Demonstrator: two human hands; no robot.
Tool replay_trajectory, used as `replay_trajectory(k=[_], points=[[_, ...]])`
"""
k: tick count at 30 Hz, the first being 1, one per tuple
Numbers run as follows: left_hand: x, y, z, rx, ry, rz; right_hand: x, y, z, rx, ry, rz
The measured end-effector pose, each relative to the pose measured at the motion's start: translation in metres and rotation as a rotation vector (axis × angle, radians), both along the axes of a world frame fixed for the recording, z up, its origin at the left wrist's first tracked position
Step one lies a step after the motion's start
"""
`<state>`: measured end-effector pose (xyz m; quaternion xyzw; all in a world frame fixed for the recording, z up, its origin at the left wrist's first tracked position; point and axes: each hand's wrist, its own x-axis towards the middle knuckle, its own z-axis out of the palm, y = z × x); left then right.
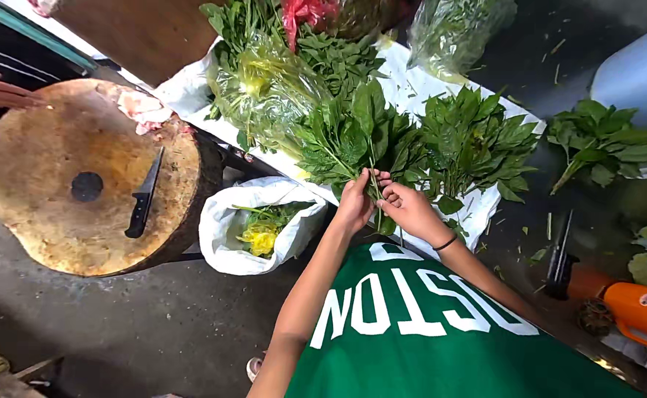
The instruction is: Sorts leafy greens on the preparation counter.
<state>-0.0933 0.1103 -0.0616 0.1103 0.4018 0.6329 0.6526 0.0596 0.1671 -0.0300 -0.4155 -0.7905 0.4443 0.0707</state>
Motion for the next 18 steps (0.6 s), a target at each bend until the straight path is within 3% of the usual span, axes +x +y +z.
replay_trajectory(k=[6,13,18], points=[[-0.015,-0.003,-0.009,0.027,-0.086,-0.112,-0.003,0.008,0.01,-0.185,0.007,-0.076],[-0.018,-0.009,-0.019,-0.044,-0.164,-0.242,-0.002,-0.004,-0.003,-0.06,-0.05,-0.011],[-0.024,-0.018,-0.031,-0.006,-0.272,-0.222,0.011,-0.004,-0.003,-0.089,0.042,-0.128]])
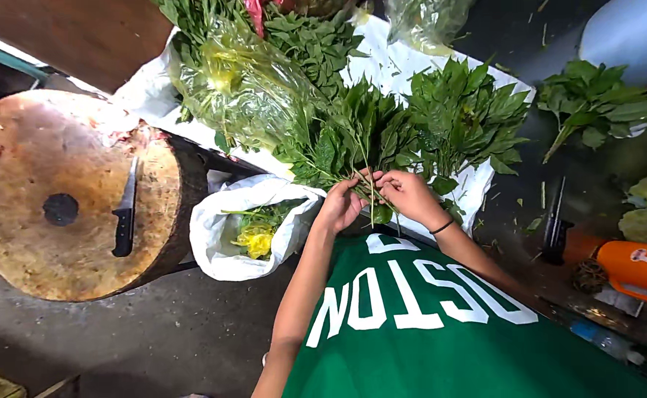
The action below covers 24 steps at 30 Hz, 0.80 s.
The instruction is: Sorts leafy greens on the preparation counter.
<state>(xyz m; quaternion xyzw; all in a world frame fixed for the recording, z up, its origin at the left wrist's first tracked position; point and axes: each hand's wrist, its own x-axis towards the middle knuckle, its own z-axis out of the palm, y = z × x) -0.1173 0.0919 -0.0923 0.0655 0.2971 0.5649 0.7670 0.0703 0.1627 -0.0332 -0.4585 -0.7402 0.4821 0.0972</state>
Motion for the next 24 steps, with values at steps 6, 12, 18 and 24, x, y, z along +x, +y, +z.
replay_trajectory(k=[6,12,18,24], points=[[-0.005,-0.014,0.003,-0.031,0.05,0.007,-0.022,-0.009,-0.006,-0.04,-0.05,0.041],[-0.013,-0.012,-0.016,-0.054,0.008,0.035,-0.028,-0.011,0.003,0.107,-0.03,-0.069],[-0.02,-0.02,-0.008,-0.05,-0.047,0.012,-0.031,-0.02,0.007,0.08,0.012,-0.096],[-0.027,-0.018,-0.011,-0.041,-0.094,-0.002,-0.026,-0.033,-0.021,-0.023,-0.062,0.02]])
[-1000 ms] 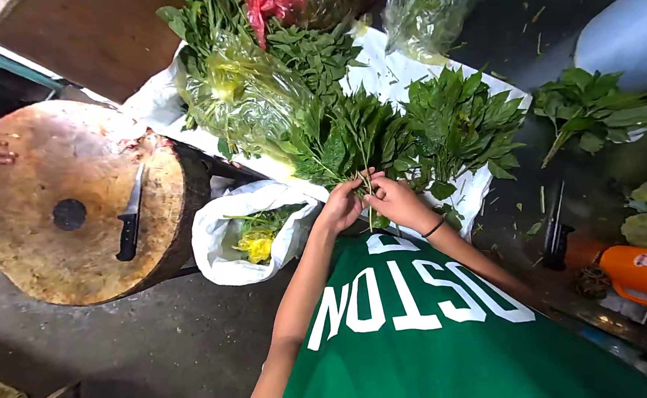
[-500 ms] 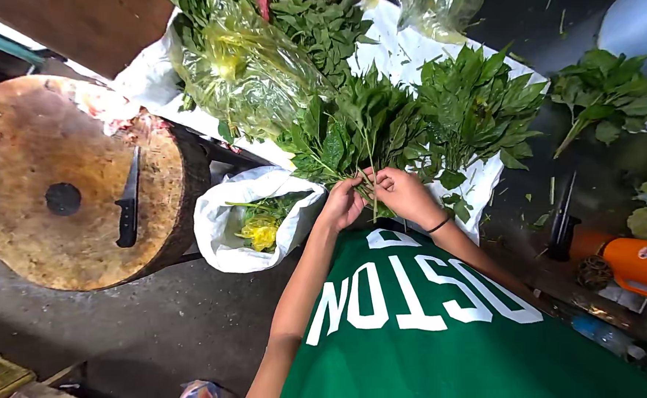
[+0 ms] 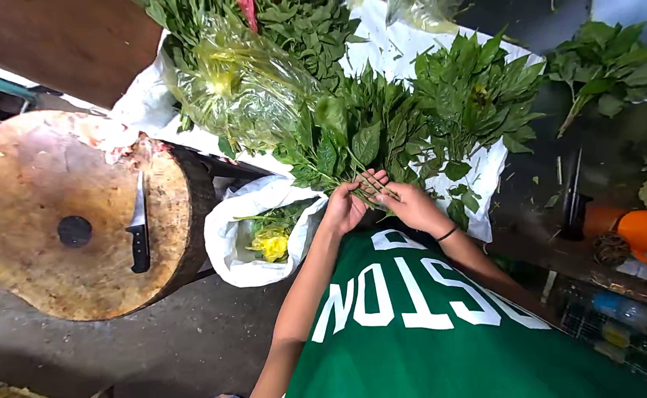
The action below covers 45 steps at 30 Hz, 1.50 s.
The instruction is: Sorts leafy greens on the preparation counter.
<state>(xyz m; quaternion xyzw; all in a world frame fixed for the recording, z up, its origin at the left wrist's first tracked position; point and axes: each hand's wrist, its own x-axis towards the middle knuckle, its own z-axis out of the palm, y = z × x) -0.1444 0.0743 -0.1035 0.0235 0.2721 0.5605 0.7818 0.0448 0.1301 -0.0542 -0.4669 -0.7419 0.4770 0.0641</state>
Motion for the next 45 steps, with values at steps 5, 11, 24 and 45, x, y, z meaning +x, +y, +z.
replay_trajectory(k=[5,11,24,45], points=[[-0.005,-0.002,0.017,-0.07,0.102,0.091,0.01,0.022,0.019,0.055,0.063,-0.129],[-0.008,0.016,0.033,-0.09,0.111,0.2,0.019,0.047,0.017,0.129,0.075,-0.254],[0.026,0.044,0.037,-0.13,0.121,0.267,0.021,0.053,0.085,0.114,0.614,-0.458],[0.057,0.065,0.037,-0.12,0.131,0.331,0.012,0.055,0.061,0.611,0.328,-0.29]])
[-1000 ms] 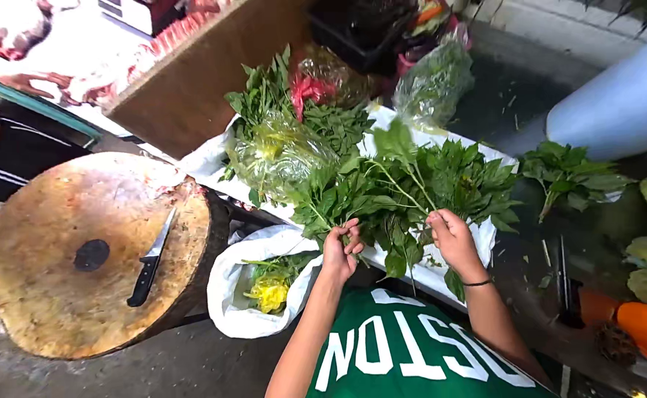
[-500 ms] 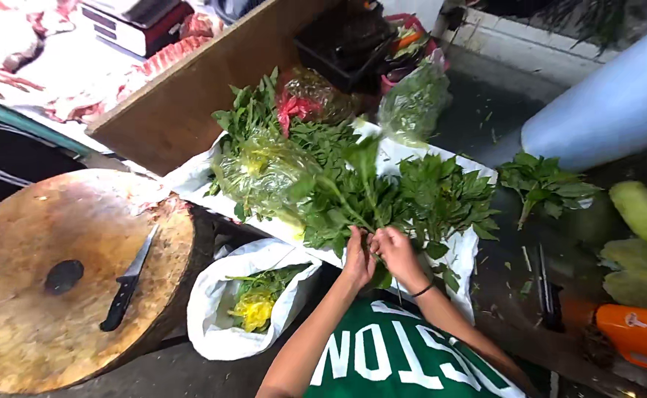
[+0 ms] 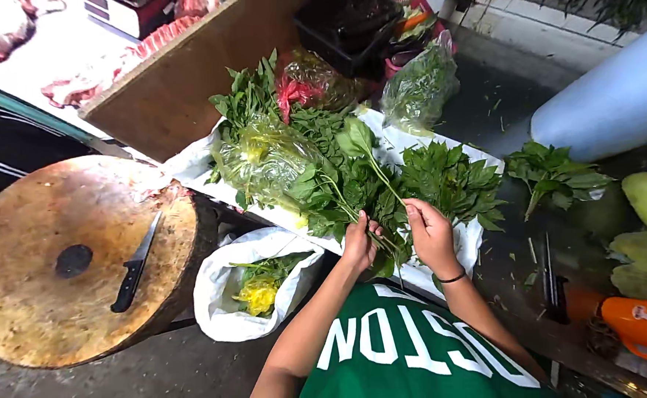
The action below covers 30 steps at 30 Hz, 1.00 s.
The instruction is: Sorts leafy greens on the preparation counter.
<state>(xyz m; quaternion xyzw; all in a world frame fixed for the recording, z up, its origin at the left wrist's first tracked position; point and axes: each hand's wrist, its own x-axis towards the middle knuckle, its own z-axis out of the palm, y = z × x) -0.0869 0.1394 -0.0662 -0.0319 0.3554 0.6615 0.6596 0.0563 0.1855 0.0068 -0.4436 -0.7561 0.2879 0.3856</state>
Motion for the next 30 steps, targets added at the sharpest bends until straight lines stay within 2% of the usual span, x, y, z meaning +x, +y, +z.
replay_trajectory(k=[3,7,10,13,19,24,28,30], points=[[0.001,0.001,0.004,-0.002,-0.09,-0.01,-0.017,-0.01,-0.003,-0.095,0.044,0.071],[0.003,-0.004,0.002,0.058,-0.183,0.018,-0.016,-0.024,-0.047,-0.253,-0.115,0.125],[0.002,-0.009,-0.004,0.1,-0.197,0.002,-0.012,-0.03,-0.064,-0.251,-0.137,0.117],[0.003,-0.011,-0.008,0.133,-0.171,-0.016,-0.016,-0.031,-0.063,-0.213,-0.153,0.106],[0.005,-0.009,0.0,0.012,0.27,-0.092,-0.018,-0.037,-0.061,-0.234,-0.261,0.132],[-0.002,-0.005,0.017,0.055,0.416,-0.057,-0.025,-0.03,-0.051,-0.4,-0.315,0.253],[-0.012,0.0,0.03,0.004,0.709,-0.057,-0.037,-0.029,-0.031,-0.505,-0.224,0.359],[-0.015,0.0,0.045,0.005,0.837,-0.104,-0.038,-0.027,-0.029,-0.537,-0.068,0.386]])
